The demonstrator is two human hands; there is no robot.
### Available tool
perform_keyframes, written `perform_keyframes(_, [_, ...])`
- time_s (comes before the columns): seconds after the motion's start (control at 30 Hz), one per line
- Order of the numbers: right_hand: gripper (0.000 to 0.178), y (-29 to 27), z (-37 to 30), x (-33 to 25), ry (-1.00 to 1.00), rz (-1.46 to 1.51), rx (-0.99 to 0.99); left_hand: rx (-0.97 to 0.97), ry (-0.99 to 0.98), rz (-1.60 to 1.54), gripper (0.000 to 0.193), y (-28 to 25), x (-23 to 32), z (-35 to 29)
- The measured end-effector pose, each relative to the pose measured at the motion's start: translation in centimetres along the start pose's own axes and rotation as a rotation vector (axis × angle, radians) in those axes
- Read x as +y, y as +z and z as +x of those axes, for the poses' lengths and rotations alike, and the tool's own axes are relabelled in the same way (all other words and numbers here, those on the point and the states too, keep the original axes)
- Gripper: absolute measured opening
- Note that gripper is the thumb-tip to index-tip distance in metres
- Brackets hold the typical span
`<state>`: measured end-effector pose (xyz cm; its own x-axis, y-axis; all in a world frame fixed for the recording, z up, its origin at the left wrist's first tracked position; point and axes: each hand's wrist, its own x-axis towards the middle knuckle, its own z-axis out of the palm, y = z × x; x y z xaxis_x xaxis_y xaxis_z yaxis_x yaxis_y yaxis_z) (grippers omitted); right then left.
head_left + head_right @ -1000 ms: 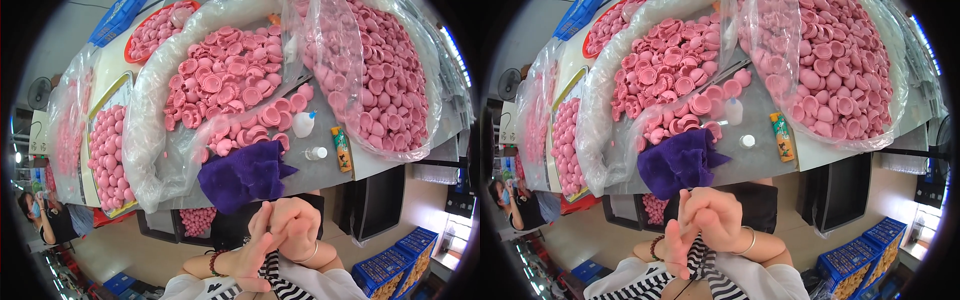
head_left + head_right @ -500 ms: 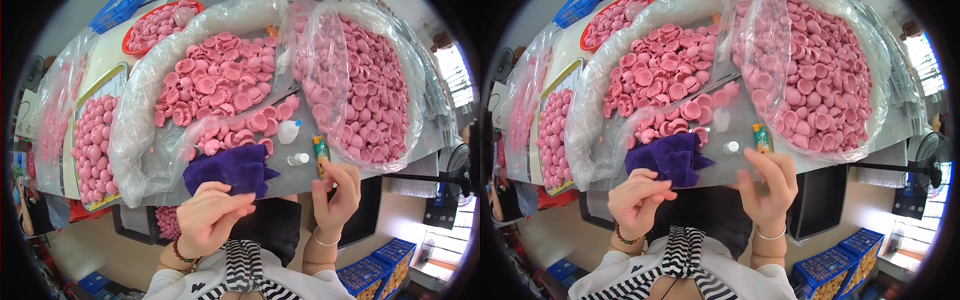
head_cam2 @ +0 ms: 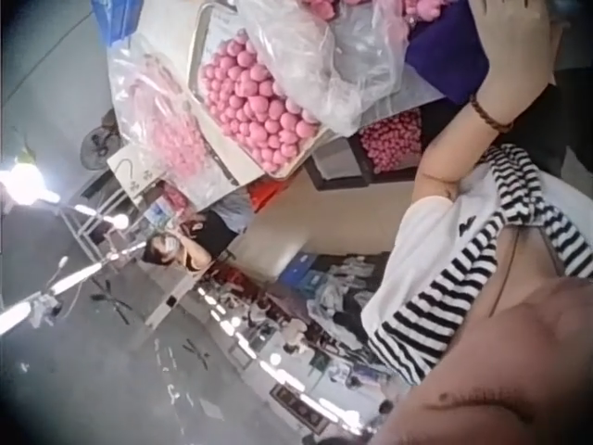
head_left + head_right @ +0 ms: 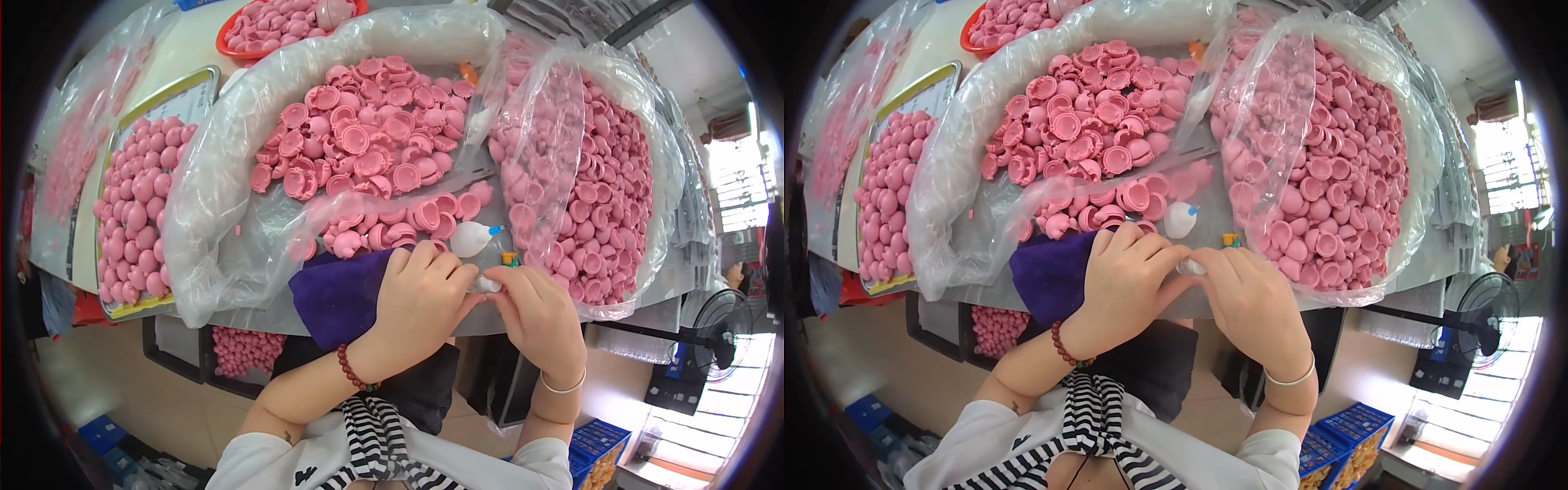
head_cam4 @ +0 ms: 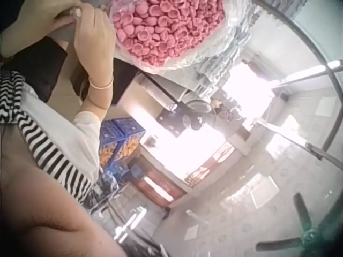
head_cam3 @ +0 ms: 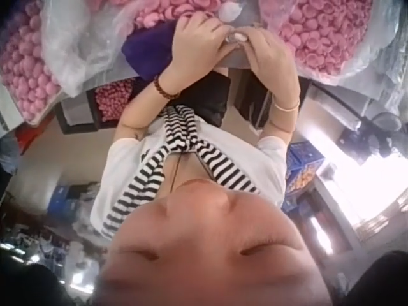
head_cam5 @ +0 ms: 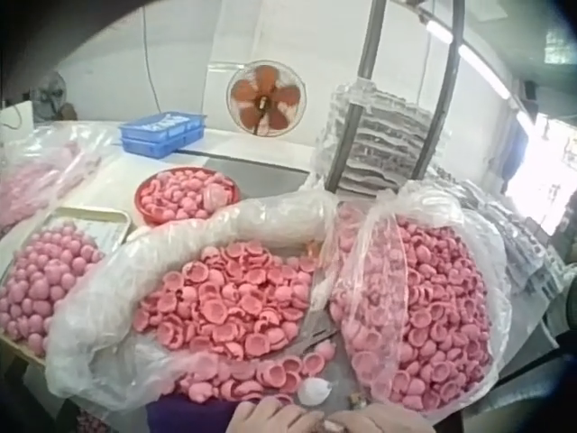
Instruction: Gluing and joining small pink plastic components on a factory assembly line.
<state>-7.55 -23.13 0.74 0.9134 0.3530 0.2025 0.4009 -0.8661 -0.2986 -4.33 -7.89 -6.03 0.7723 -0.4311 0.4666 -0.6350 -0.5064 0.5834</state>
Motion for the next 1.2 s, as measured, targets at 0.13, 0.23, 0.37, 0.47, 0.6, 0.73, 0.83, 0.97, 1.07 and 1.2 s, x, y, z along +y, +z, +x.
perform_keyframes(0.13, [0.029, -1.2, 0.2, 0.1, 0.109, -0.272, -0.218, -0.024, 0.001, 0.003, 0.024, 0.0, 0.1, 0.4])
perform_keyframes(0.23, [0.035, -2.2, 1.4, -0.4, 0.059, -0.235, -0.151, 0.023, -0.008, -0.003, 0.025, 0.2, -0.2, 0.4])
perform_keyframes(0.37, [0.038, -1.7, 2.0, -0.6, -0.015, -0.030, -0.195, -0.052, -0.025, 0.037, 0.020, -0.8, -0.2, 0.1])
perform_keyframes(0.47, [0.036, -2.3, 1.7, -1.4, 0.004, -0.194, -0.146, -0.081, -0.003, 0.040, 0.022, -0.2, -0.3, -0.3])
perform_keyframes(0.6, [0.037, -2.3, 1.0, -1.2, -0.105, -0.109, -0.190, -0.040, -0.006, 0.000, 0.025, 0.4, 0.6, -0.4])
perform_keyframes(0.73, [0.015, -3.6, 2.1, -3.8, 0.109, -0.359, -0.383, -0.024, -0.049, 0.024, 0.026, 0.4, 0.4, -1.0])
perform_keyframes(0.83, [0.015, -3.6, 2.6, -3.9, -0.080, -0.211, -0.204, 0.009, -0.027, 0.018, 0.030, 0.2, 0.4, -0.8])
perform_keyframes(0.97, [0.018, -3.1, 2.0, -3.3, -0.070, -0.265, -0.211, 0.026, -0.034, -0.019, 0.030, 0.8, 0.5, -0.5])
perform_keyframes(1.07, [0.020, -3.2, 2.3, -4.2, 0.068, -0.393, -0.284, 0.040, -0.051, -0.012, 0.031, 1.0, 0.4, -0.5])
perform_keyframes(1.2, [0.021, -2.9, 2.1, -3.9, -0.084, -0.224, -0.104, 0.041, -0.038, -0.016, 0.032, 0.7, 0.5, -0.6])
